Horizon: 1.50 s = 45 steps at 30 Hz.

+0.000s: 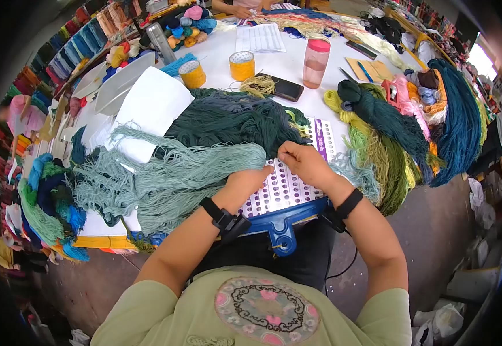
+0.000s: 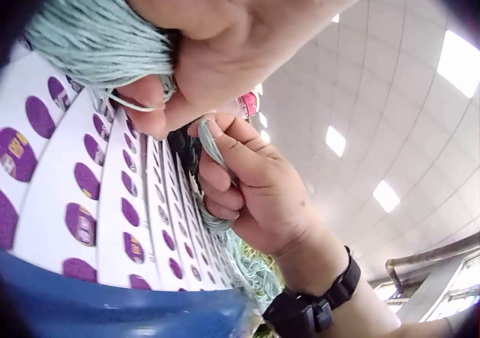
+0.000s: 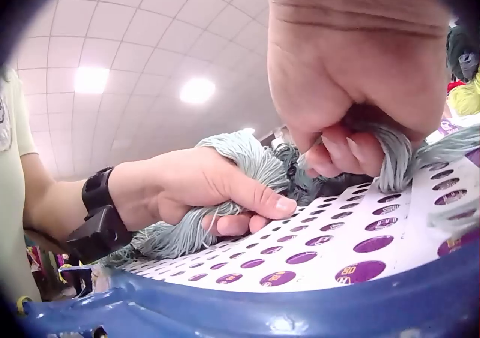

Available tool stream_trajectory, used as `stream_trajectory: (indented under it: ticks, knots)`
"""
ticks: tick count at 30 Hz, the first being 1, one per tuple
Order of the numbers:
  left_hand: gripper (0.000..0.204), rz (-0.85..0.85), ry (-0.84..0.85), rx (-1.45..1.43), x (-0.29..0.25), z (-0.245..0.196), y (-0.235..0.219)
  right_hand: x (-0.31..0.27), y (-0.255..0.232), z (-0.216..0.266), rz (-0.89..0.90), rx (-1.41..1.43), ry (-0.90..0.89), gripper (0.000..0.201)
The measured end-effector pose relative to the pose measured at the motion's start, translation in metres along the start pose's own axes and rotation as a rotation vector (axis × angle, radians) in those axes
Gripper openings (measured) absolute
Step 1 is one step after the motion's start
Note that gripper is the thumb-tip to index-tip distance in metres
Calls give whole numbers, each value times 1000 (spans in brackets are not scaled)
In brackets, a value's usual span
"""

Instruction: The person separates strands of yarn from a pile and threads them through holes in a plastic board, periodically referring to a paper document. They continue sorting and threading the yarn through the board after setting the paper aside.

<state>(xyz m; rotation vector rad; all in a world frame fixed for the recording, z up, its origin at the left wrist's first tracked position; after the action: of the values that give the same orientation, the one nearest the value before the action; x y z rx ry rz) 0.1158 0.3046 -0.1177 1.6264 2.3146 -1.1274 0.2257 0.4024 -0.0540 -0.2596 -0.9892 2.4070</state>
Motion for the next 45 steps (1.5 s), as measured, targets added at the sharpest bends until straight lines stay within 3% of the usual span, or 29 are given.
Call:
stream_trajectory:
  ticks: [4,6,7,9,13,15,22,24,25,27,28,30,31,32,34,35,39,45]
  knots:
    - [31,-8,75,-60,-11,-8,-4,1,2,6,-4,27,-43,15]
    - [25,-7,38,-477,-8,3,1,0,0,16,0,-11,-53,14]
    - [25,-4,40,-476,-5,6,1,0,0,16,-2,-12,-51,14]
    - [23,91,-46,-921,-8,6,5,-1,-1,22,-15,-22,-108,14]
    - [18,201,-58,-1002,-4,2,3,2,1,28,10,-62,-113,13]
    - [19,223,-49,-868,-1,1,3,4,2,22,-10,-139,-17,9]
    - [27,249,-11,-605,11,6,5,12,10,18,43,-218,58,11]
    - [32,140,-41,-297,-3,-5,-8,12,9,19,15,-150,-9,13]
    - [32,140,-43,-298,2,-2,-13,12,8,16,17,-149,-9,13]
    - [38,77,205,409,12,-8,-31,8,4,13,43,-46,32,16]
    - [38,78,201,412,10,0,-39,7,2,13,44,-40,32,16]
    - [41,-6,124,54,2,16,-75,6,5,7,103,-27,69,17]
    - [41,18,225,6,-6,18,-81,7,9,2,88,15,51,17]
    - [41,12,220,9,-12,16,-81,6,9,3,89,21,45,17]
    - [40,88,94,-454,-21,17,-73,7,11,3,106,4,82,20]
    - [31,106,55,-543,-29,9,-75,8,14,2,111,16,91,20]
    - [20,6,134,-683,-19,11,-74,8,17,0,134,24,101,20]
    - [17,86,109,-846,-19,7,-63,10,19,-3,124,38,95,19]
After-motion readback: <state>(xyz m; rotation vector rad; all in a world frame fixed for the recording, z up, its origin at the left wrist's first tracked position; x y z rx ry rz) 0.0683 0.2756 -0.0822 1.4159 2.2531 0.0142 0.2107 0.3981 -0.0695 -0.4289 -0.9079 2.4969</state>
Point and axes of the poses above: each hand's wrist, its own x-axis towards the middle knuckle, its own y-axis out of the palm, z = x × y, the point moved 9 cm from there along x, towards the middle knuckle, and after that the axes turned 5 degrees about -x, right-handed, at the moved point
